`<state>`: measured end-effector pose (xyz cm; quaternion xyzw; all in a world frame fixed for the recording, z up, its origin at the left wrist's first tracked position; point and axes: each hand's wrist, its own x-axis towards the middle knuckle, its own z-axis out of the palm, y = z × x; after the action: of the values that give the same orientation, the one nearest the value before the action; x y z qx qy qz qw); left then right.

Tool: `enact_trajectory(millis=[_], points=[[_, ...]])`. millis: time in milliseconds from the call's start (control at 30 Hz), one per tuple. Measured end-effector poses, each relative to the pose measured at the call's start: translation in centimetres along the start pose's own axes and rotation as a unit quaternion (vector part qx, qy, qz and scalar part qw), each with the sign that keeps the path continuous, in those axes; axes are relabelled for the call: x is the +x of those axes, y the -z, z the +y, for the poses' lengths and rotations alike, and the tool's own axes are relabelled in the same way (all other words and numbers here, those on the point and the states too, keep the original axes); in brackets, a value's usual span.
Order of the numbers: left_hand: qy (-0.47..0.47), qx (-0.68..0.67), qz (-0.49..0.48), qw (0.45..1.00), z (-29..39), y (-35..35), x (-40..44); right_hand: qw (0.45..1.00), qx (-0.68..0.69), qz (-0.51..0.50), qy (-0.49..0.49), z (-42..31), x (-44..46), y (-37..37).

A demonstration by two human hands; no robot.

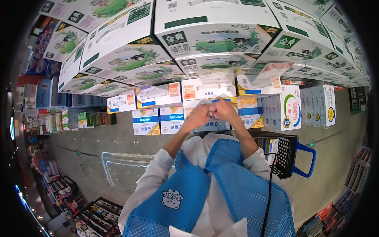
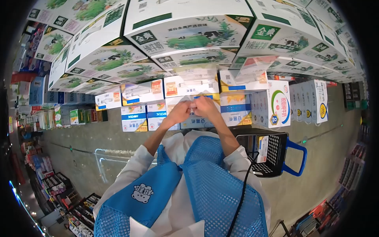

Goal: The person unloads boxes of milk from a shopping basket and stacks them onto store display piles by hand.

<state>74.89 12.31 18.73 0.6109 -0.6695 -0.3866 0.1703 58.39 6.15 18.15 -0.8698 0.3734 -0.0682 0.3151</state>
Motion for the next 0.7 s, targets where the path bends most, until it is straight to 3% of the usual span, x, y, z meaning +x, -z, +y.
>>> enact_trajectory(millis=[100, 200, 267, 300, 367, 467, 533, 700], points=[[-0.066, 0.040, 0.057, 0.995, 0.0, -0.2, -2.0, 0.997, 0.031, 0.071, 0.029, 1.3, -0.5, -0.6], [0.001, -0.009, 0.053, 0.999, 1.8, 0.4, -4.1, 0.995, 0.046, 0.077, 0.035, 1.1, -1.8, -0.1], [-0.010, -0.012, 0.095, 0.995, 1.9, -0.1, -5.2, 0.985, 0.079, 0.145, 0.059, -0.4, -3.4, 1.3], [-0.022, -0.016, 0.138, 0.990, 2.0, -0.4, -5.9, 0.985, 0.082, 0.142, 0.059, -0.8, -4.3, 1.5], [-0.032, -0.040, 0.122, 0.991, 1.3, -1.1, -7.1, 0.995, 0.053, 0.079, -0.012, -1.0, -6.2, 1.9], [-0.009, -0.069, 0.100, 0.992, 2.8, -1.6, -9.2, 0.999, 0.044, 0.010, -0.011, -0.5, -8.5, 1.8], [0.039, -0.082, 0.093, 0.992, 4.2, -2.0, -10.2, 0.999, 0.040, 0.018, 0.000, -0.6, -9.7, 1.5], [0.050, -0.082, 0.087, 0.992, 6.1, -2.8, -11.9, 0.995, 0.026, 0.071, 0.063, -1.0, -10.7, 0.4]])
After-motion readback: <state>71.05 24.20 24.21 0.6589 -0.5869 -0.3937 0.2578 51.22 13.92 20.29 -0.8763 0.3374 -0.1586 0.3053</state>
